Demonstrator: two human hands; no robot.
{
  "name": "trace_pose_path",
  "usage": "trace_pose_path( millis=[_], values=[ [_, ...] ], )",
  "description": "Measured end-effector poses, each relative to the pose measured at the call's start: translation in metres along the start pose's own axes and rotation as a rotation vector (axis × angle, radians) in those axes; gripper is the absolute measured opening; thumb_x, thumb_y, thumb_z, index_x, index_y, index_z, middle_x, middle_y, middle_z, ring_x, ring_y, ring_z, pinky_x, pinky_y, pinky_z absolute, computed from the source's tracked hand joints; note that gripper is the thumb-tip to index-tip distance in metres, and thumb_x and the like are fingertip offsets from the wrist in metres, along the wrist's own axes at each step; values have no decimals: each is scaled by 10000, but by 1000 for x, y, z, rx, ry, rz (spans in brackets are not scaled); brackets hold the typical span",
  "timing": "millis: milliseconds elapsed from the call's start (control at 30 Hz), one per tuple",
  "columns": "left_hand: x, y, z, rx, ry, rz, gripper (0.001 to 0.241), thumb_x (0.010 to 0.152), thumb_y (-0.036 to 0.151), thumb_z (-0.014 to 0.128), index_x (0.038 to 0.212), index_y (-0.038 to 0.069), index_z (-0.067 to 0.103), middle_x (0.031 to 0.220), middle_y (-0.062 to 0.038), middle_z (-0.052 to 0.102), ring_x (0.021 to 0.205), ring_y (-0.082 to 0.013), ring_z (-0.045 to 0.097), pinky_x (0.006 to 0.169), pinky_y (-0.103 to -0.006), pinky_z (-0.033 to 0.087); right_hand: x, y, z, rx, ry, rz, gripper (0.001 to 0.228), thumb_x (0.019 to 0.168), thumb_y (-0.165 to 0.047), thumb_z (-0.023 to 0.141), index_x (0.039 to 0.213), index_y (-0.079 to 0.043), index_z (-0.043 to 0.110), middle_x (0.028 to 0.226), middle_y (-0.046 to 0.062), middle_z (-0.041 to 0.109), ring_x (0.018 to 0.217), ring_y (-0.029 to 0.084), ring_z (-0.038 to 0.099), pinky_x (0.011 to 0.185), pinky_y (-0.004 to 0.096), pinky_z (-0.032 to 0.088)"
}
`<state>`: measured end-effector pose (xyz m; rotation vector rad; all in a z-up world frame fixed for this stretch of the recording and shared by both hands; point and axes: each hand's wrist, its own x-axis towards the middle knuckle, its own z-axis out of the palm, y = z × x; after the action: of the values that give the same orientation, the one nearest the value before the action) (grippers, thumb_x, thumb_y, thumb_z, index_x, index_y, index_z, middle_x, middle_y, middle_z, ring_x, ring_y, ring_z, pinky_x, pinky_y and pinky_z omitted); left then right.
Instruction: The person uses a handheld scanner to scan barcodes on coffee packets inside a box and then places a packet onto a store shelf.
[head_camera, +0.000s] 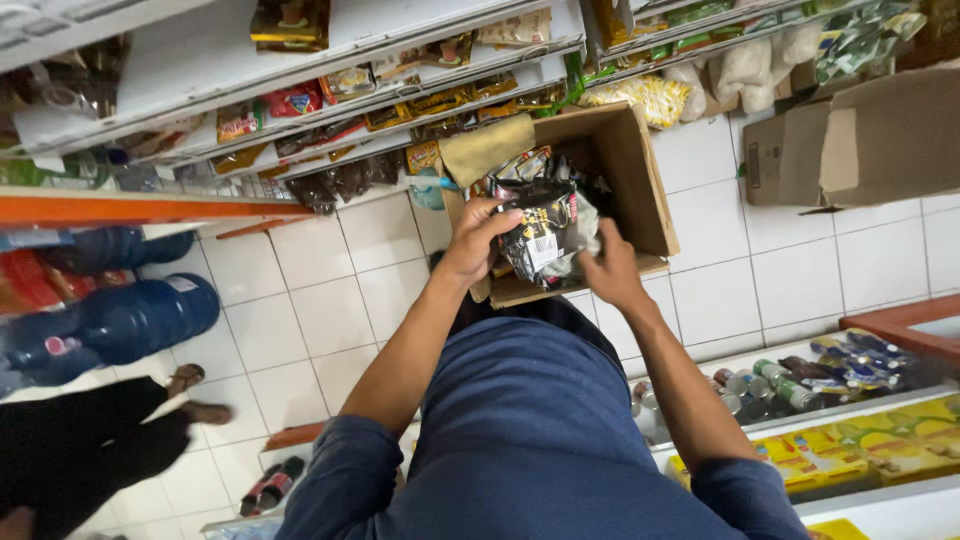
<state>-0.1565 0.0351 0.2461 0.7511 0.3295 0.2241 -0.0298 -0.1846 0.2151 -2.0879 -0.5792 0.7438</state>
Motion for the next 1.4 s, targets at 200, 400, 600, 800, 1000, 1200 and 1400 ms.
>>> trace_pose_path(
  millis=[200,400,600,800,1000,1200,1400],
  values=[
    [2,7,-11,14,-138,-1,189,1007,102,693,1050,-71,755,972,-99,761,851,-136,692,804,-291,558,-8,12,-9,557,281,-308,462,834,-43,500,1293,-29,548,1172,73,621,1099,151,593,1000,286,500],
    [1,33,4,23,-197,-92,297,921,127,641,1134,-59,734,1005,-112,773,867,-145,717,827,-273,572,-26,-21,25,435,192,-278,377,870,-19,571,1247,-22,571,1118,63,628,1052,143,580,965,291,492],
    [8,21,-15,-147,-223,-126,240,942,148,672,1027,-68,733,919,-130,753,768,-175,705,740,-310,586,-23,6,28,235,242,-159,233,947,-21,628,1170,-9,564,1031,59,647,961,154,623,885,310,524],
    [20,-9,-3,-241,-62,-122,193,960,144,684,1033,-34,686,926,-119,733,782,-194,705,743,-339,592,-10,31,-2,1154,213,-282,331,1080,-63,568,1400,23,580,908,81,677,770,146,631,731,296,528],
    [39,-20,63,-264,44,-9,359,848,190,602,1098,-36,725,1040,-153,761,891,-231,744,848,-341,607,24,45,-32,460,-31,-258,341,977,-99,515,1295,21,545,1116,73,643,1026,150,617,912,309,525],
    [50,-53,101,-525,116,241,298,904,159,629,1081,-70,703,994,-195,744,847,-275,729,792,-384,599,47,49,-117,208,-85,-216,428,891,1,610,1311,24,531,1156,88,652,1085,176,627,982,335,506],
    [58,-62,134,-365,217,198,279,875,152,619,1042,-51,713,998,-170,738,849,-236,724,807,-353,596,61,30,-153,689,-116,-296,338,1020,-69,443,1345,-30,531,1211,44,639,1119,148,602,994,306,504]
  ],
)
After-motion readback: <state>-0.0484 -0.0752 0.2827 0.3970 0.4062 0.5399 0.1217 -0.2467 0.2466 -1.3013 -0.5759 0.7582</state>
